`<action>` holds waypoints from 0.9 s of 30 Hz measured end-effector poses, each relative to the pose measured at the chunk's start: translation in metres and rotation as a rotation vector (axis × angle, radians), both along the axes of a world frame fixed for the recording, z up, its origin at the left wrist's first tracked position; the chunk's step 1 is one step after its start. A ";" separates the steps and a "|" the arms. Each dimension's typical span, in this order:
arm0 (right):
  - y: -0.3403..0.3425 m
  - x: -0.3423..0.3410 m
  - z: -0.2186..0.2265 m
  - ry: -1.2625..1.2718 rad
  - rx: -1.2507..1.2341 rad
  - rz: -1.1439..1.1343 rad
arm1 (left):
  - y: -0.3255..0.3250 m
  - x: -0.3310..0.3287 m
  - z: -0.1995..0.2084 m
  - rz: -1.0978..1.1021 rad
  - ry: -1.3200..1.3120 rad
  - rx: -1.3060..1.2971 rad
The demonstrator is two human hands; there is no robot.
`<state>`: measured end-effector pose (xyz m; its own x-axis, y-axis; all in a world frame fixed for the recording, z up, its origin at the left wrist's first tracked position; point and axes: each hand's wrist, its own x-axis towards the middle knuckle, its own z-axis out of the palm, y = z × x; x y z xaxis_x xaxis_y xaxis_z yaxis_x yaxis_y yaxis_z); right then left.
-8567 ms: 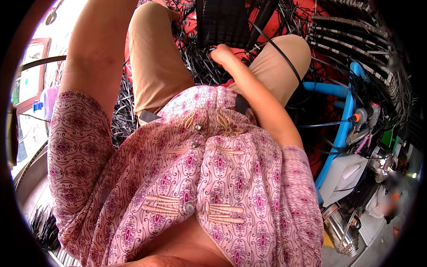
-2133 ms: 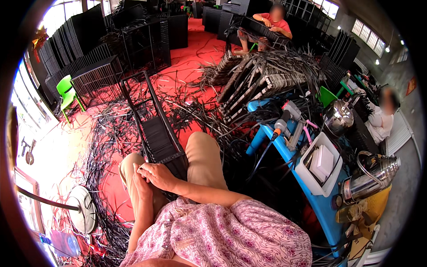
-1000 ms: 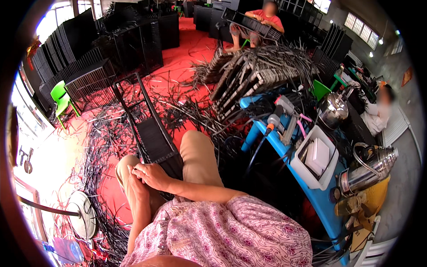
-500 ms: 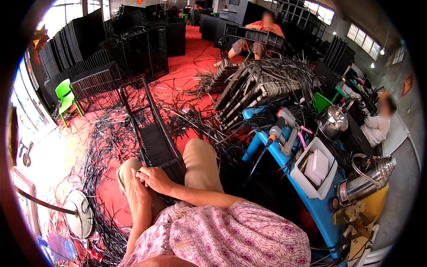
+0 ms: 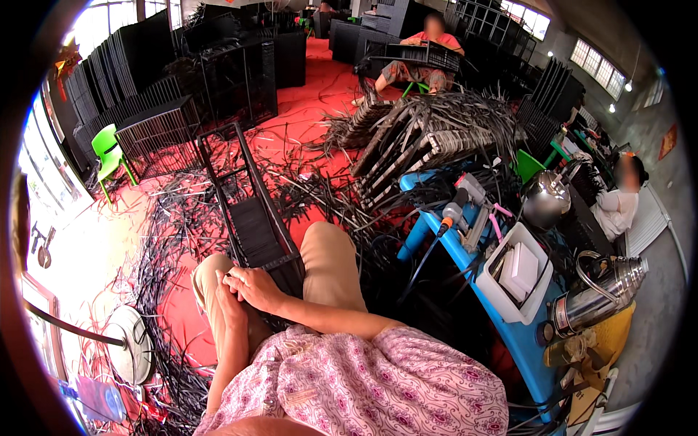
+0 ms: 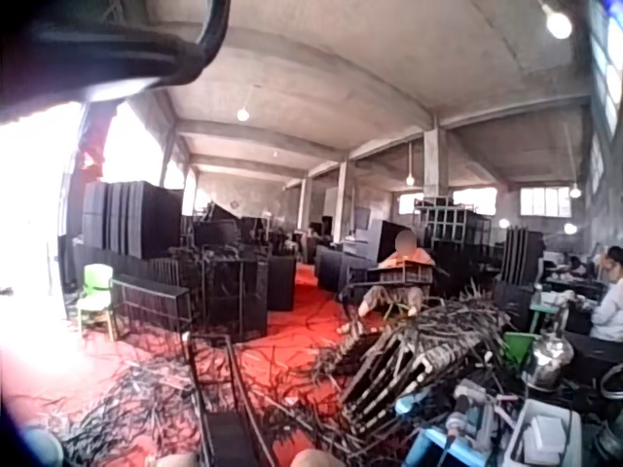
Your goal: The person sits on the floor and assembles a black plastic chair frame by weaving black strips through the grid. They use a nail gun to secure the strips and a pair of scissors to trim excess material.
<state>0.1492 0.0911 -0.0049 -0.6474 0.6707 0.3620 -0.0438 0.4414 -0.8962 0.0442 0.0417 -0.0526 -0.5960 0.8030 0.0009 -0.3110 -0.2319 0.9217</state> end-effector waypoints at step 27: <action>0.003 0.000 -0.010 0.008 0.113 -0.027 | 0.006 0.001 -0.007 0.073 0.039 -0.043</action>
<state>0.1493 0.0941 -0.0148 -0.6267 0.6425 0.4410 -0.0373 0.5405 -0.8405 0.0453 0.0475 -0.0597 -0.6528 0.7575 -0.0080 -0.2582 -0.2125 0.9424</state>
